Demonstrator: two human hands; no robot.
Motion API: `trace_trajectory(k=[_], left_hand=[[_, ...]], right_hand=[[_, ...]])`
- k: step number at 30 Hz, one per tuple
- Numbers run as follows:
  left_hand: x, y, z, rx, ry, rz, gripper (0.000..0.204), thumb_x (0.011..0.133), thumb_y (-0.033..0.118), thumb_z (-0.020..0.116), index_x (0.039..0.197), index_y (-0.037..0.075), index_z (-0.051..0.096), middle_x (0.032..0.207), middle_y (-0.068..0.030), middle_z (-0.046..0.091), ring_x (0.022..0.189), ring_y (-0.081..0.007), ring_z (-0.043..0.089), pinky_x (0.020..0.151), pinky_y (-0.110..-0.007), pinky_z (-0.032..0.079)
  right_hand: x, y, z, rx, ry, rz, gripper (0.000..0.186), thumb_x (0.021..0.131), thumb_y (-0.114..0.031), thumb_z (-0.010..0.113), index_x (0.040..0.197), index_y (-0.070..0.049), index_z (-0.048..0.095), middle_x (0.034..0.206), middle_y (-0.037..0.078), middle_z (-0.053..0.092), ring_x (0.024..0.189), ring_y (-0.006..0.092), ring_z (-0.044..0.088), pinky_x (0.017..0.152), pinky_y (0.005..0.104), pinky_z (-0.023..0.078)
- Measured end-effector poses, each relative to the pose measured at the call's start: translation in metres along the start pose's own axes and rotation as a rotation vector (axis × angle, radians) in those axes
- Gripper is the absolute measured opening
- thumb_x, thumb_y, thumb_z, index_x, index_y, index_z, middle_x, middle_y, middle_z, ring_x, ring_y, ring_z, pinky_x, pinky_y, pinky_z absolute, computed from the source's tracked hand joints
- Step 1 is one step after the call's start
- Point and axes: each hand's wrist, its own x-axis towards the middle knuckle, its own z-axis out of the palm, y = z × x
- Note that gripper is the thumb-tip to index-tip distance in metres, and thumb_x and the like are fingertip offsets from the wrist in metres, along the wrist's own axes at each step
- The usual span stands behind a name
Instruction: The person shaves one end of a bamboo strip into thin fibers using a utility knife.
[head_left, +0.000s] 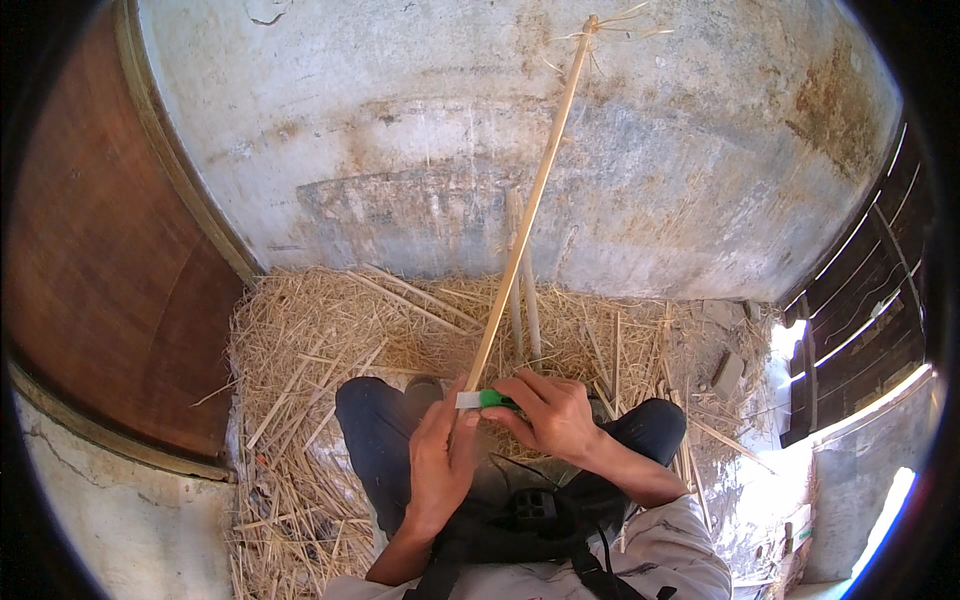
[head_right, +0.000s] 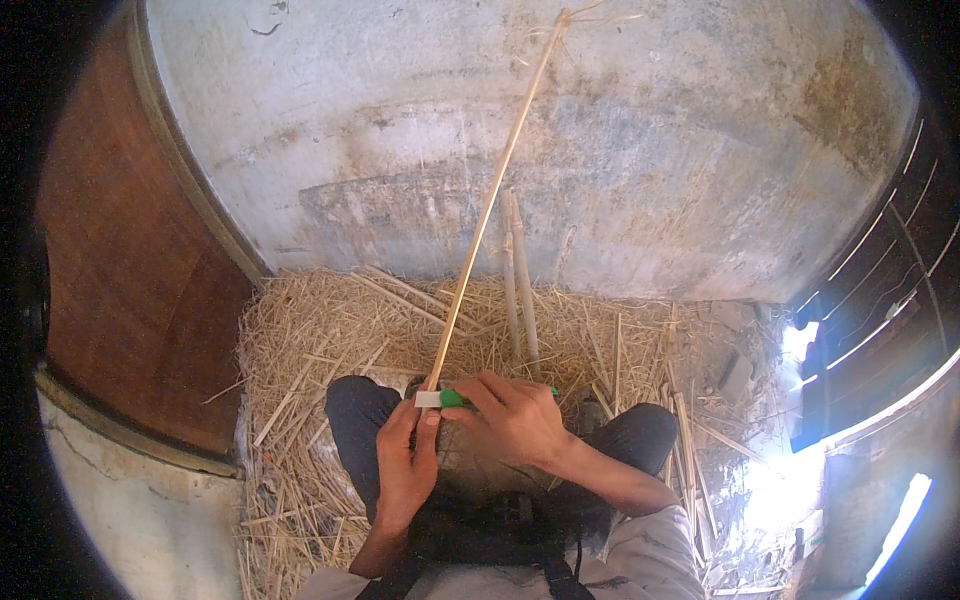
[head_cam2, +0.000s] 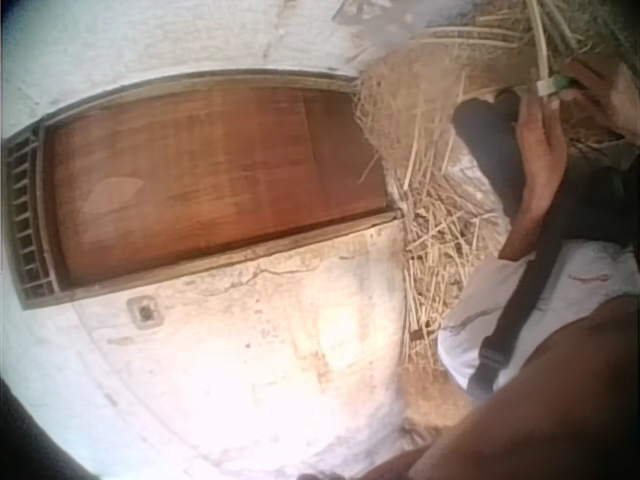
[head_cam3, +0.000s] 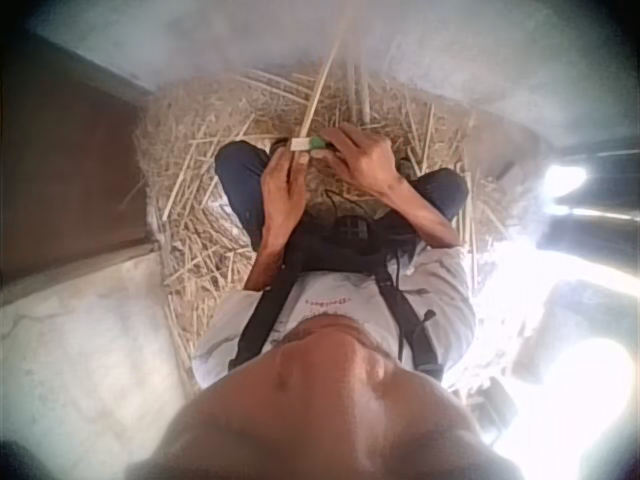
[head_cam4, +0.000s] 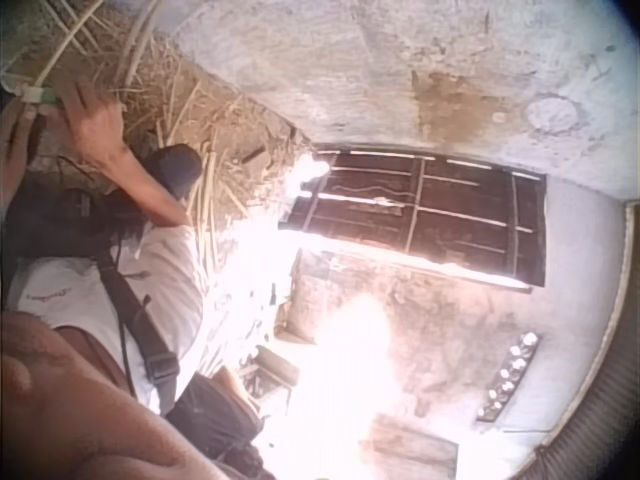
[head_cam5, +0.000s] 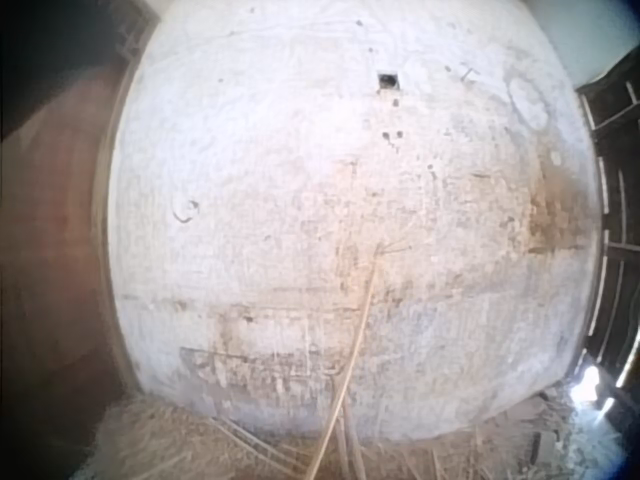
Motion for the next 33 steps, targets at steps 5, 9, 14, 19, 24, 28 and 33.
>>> trace_trajectory(k=[5,9,14,19,24,28,33], left_hand=[[0.000,0.008,-0.004,0.019,-0.013,-0.026,0.037,0.112,0.006,0.062,0.146,-0.009,0.064,0.097,-0.0201,0.065,0.081,-0.0327,0.064,0.074,-0.042,0.051],[0.000,0.009,-0.004,0.018,-0.005,-0.028,0.034,0.112,0.006,0.063,0.142,-0.010,0.065,0.097,-0.0215,0.066,0.081,-0.0346,0.065,0.074,-0.042,0.052],[-0.003,0.011,-0.004,0.016,0.003,-0.034,0.033,0.111,0.005,0.063,0.140,-0.011,0.066,0.101,-0.0239,0.069,0.085,-0.0366,0.068,0.076,-0.042,0.054],[-0.006,0.013,-0.005,0.008,-0.016,-0.059,0.033,0.111,0.006,0.064,0.140,-0.010,0.066,0.106,-0.0261,0.071,0.089,-0.0400,0.070,0.080,-0.042,0.056],[-0.026,0.015,-0.005,0.007,-0.088,-0.108,0.032,0.111,0.007,0.064,0.140,-0.007,0.068,0.106,-0.0256,0.072,0.087,-0.0379,0.072,0.079,-0.041,0.057],[-0.035,0.002,-0.005,-0.053,-0.092,-0.119,0.030,0.111,0.009,0.065,0.137,-0.005,0.069,0.107,-0.0244,0.074,0.088,-0.0346,0.074,0.080,-0.039,0.058],[-0.035,-0.014,-0.008,-0.102,-0.152,-0.204,0.028,0.112,0.015,0.065,0.133,-0.004,0.069,0.101,-0.0214,0.074,0.085,-0.0293,0.073,0.078,-0.038,0.057]], right_hand=[[0.002,-0.001,-0.001,-0.049,0.032,-0.015,0.035,0.090,-0.031,0.091,0.111,-0.006,0.076,0.088,0.005,0.070,0.067,0.0254,0.072,0.058,0.0373,0.057],[0.002,0.000,-0.001,-0.063,0.044,-0.013,0.035,0.089,-0.033,0.090,0.110,-0.008,0.075,0.088,0.004,0.070,0.067,0.0242,0.073,0.058,0.0367,0.058],[0.003,0.002,-0.002,-0.098,0.068,-0.036,0.035,0.090,-0.036,0.089,0.109,-0.012,0.073,0.088,0.001,0.070,0.068,0.0226,0.074,0.057,0.0372,0.059],[-0.002,0.008,-0.008,-0.166,0.037,0.018,0.034,0.093,-0.036,0.087,0.112,-0.010,0.075,0.088,0.003,0.072,0.068,0.0223,0.074,0.058,0.0366,0.058],[0.016,0.054,-0.032,-0.237,0.221,0.181,0.027,0.100,-0.030,0.082,0.112,-0.006,0.076,0.091,0.009,0.075,0.071,0.0265,0.075,0.058,0.0381,0.057],[0.022,0.066,-0.042,-0.129,0.238,0.164,0.024,0.102,-0.025,0.080,0.113,-0.004,0.076,0.094,0.014,0.076,0.075,0.0327,0.076,0.062,0.0406,0.058],[0.018,0.061,-0.041,0.168,0.104,0.385,0.022,0.102,-0.019,0.080,0.119,-0.004,0.076,0.095,0.015,0.076,0.084,0.0298,0.076,0.078,0.0389,0.059]])
